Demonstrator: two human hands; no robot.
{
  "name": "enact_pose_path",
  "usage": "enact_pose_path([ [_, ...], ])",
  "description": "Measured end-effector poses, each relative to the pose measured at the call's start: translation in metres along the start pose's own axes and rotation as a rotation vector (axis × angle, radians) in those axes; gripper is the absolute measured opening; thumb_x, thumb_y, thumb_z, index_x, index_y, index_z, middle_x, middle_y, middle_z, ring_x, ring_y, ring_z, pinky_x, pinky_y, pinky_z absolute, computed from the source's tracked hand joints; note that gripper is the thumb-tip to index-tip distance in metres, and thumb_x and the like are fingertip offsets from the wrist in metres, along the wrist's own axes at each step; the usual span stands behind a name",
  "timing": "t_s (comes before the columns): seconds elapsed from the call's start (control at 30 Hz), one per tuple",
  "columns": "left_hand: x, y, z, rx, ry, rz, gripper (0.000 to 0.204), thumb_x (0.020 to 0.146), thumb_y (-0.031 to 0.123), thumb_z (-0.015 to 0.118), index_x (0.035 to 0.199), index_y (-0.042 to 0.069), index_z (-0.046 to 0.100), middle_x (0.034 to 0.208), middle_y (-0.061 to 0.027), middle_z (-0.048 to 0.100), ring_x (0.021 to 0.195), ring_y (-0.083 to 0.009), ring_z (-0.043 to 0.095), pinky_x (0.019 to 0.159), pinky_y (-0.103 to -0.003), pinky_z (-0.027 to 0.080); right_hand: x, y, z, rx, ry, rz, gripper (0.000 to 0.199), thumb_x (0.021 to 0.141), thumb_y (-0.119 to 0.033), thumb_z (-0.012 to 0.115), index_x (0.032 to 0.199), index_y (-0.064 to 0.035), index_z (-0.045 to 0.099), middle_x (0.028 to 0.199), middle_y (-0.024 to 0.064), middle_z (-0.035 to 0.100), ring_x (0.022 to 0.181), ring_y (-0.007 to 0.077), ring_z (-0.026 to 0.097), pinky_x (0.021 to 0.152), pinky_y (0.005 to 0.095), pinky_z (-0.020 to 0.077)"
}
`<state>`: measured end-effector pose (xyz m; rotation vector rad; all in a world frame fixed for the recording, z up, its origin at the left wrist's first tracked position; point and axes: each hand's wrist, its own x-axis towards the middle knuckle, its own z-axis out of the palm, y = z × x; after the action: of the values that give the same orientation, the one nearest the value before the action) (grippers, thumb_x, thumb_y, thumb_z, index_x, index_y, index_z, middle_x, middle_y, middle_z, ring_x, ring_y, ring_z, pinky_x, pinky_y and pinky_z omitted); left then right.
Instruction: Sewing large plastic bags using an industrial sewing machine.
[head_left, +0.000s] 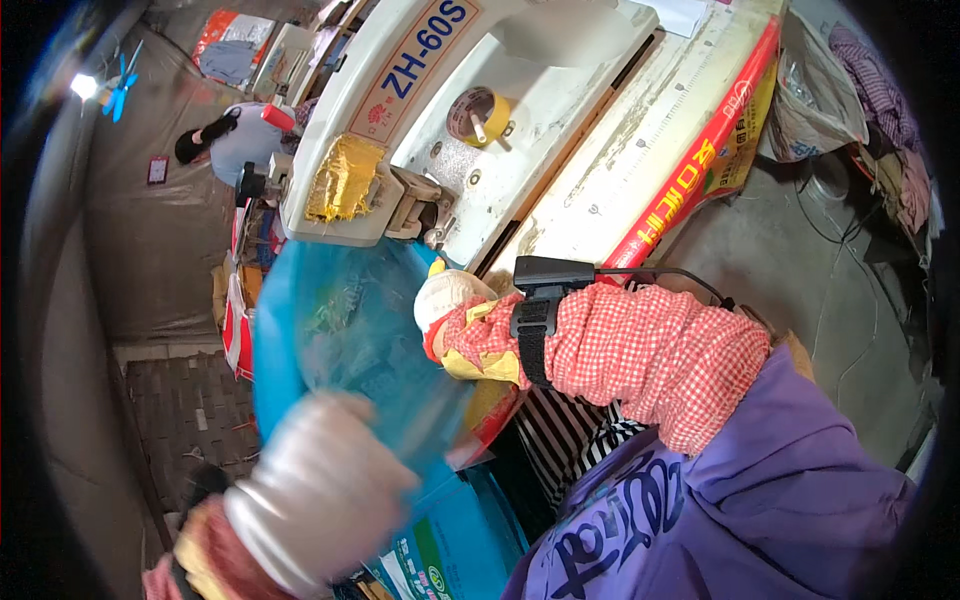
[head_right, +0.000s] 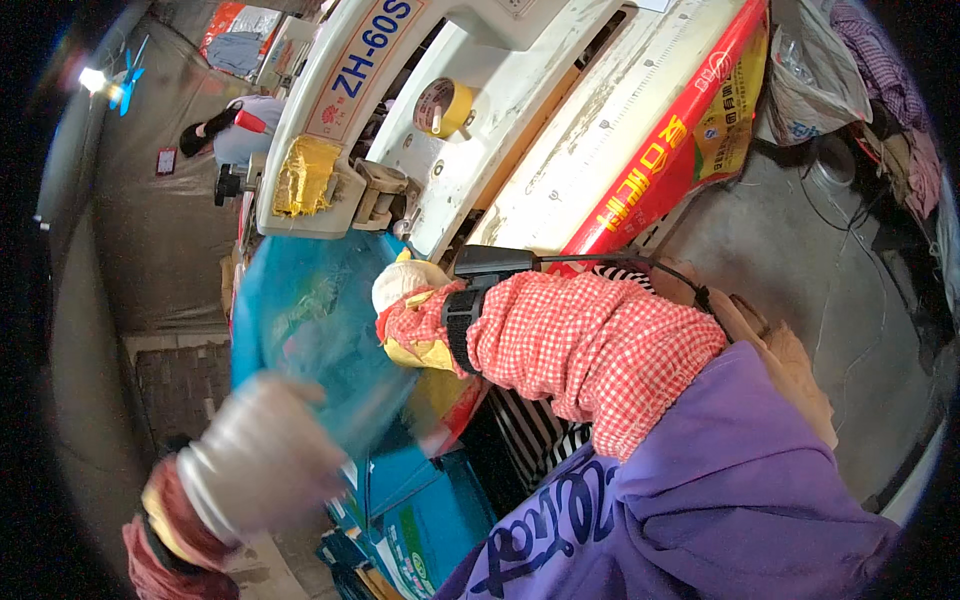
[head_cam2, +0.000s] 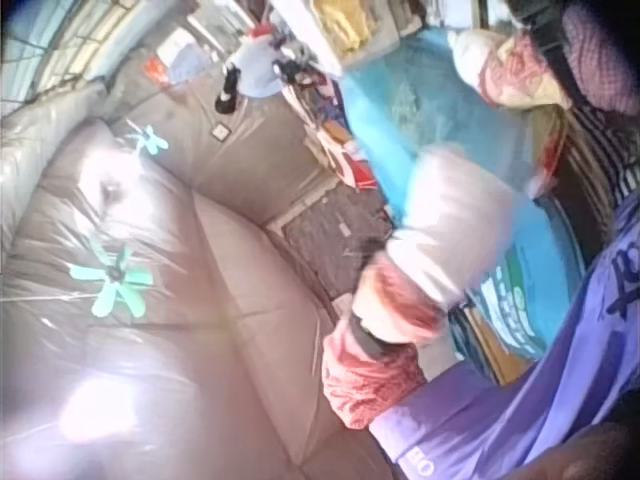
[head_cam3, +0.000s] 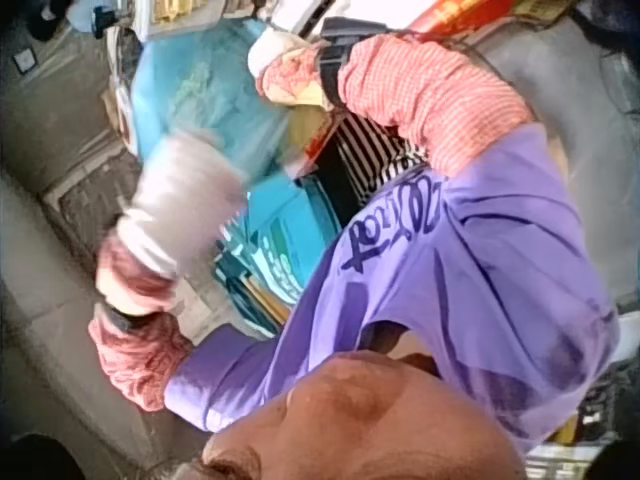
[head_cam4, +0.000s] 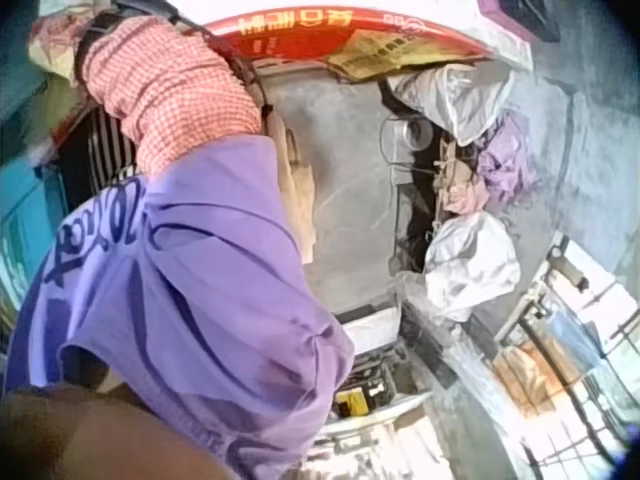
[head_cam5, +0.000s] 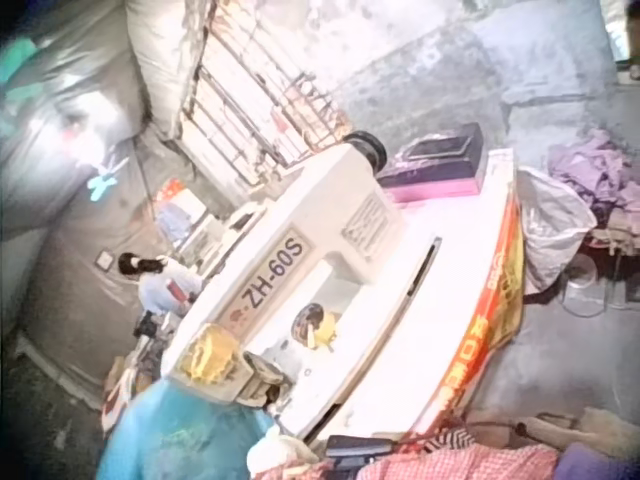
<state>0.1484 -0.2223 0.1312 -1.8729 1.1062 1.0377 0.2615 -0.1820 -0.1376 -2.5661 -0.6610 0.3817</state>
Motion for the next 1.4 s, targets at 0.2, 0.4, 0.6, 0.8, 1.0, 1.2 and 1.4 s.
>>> enact_pose_path([
  [0.2,0.070,0.065,0.034,-0.363,0.021,0.206,0.011,0.074,0.019,0.058,0.073,0.009,0.053,0.058,-0.0085,0.056,0.059,-0.0302,0.061,0.055,-0.041,0.048,0.027,0.009,0.017,0.054,0.148,-0.074,0.028,0.045,-0.029,0.079,0.055,-0.0108,0.059,0.052,0.0040,0.054,0.050,0.0201,0.056,0.050,0.0363,0.0473],
  [0.4,0.106,0.038,0.042,-0.421,0.357,0.123,0.014,0.079,0.020,0.054,0.079,0.006,0.050,0.059,-0.0115,0.055,0.059,-0.0319,0.060,0.050,-0.042,0.047,0.054,0.003,0.040,0.053,0.274,-0.181,0.035,0.047,-0.036,0.078,0.050,-0.0126,0.052,0.051,0.0033,0.050,0.047,0.0203,0.051,0.049,0.0361,0.0454],
  [0.6,0.093,-0.029,0.052,-0.551,0.312,0.225,0.024,0.080,0.026,0.059,0.096,0.011,0.063,0.071,-0.0121,0.062,0.065,-0.0308,0.061,0.059,-0.038,0.049,0.072,0.008,0.061,0.055,0.388,-0.302,0.044,0.049,-0.043,0.078,0.045,-0.0145,0.044,0.049,0.0026,0.046,0.044,0.0205,0.047,0.048,0.0359,0.0436],
  [0.8,0.035,-0.097,0.027,0.221,0.493,-0.079,0.027,0.058,0.033,0.072,0.070,0.011,0.063,0.063,-0.0092,0.056,0.065,-0.0281,0.057,0.061,-0.038,0.044,0.034,0.006,0.052,-0.842,0.650,0.215,0.031,0.059,-0.032,0.072,0.052,-0.0110,0.051,0.051,0.0038,0.049,0.042,0.0217,0.047,0.044,0.0330,0.0428],
  [1.0,0.042,0.009,0.048,-0.246,0.530,0.427,0.023,0.071,0.025,0.066,0.056,0.012,0.054,0.052,-0.0048,0.049,0.049,-0.0266,0.051,0.048,-0.037,0.041,-0.057,0.021,0.001,-0.821,0.390,0.289,0.021,0.067,-0.027,0.071,0.070,-0.0085,0.062,0.067,0.0054,0.059,0.060,0.0205,0.055,0.055,0.0317,0.0473],
  [1.2,0.096,0.028,0.077,-0.243,0.585,0.164,0.008,0.067,0.021,0.060,0.063,0.014,0.060,0.060,-0.0064,0.056,0.059,-0.0274,0.060,0.052,-0.037,0.048,0.008,0.022,-0.009,0.194,-0.076,0.218,0.021,0.070,-0.021,0.070,0.089,-0.0103,0.071,0.085,0.0083,0.068,0.080,0.0240,0.066,0.070,0.0392,0.0532],
  [1.4,0.133,-0.043,0.107,-0.199,0.748,-0.132,0.006,0.066,0.018,0.060,0.063,0.014,0.063,0.062,-0.0067,0.061,0.060,-0.0275,0.062,0.053,-0.039,0.048,-0.037,0.035,-0.055,0.056,0.145,0.068,0.025,0.078,-0.025,0.056,0.092,-0.0065,0.067,0.091,0.0163,0.066,0.086,0.0327,0.064,0.070,0.0419,0.0512],
])
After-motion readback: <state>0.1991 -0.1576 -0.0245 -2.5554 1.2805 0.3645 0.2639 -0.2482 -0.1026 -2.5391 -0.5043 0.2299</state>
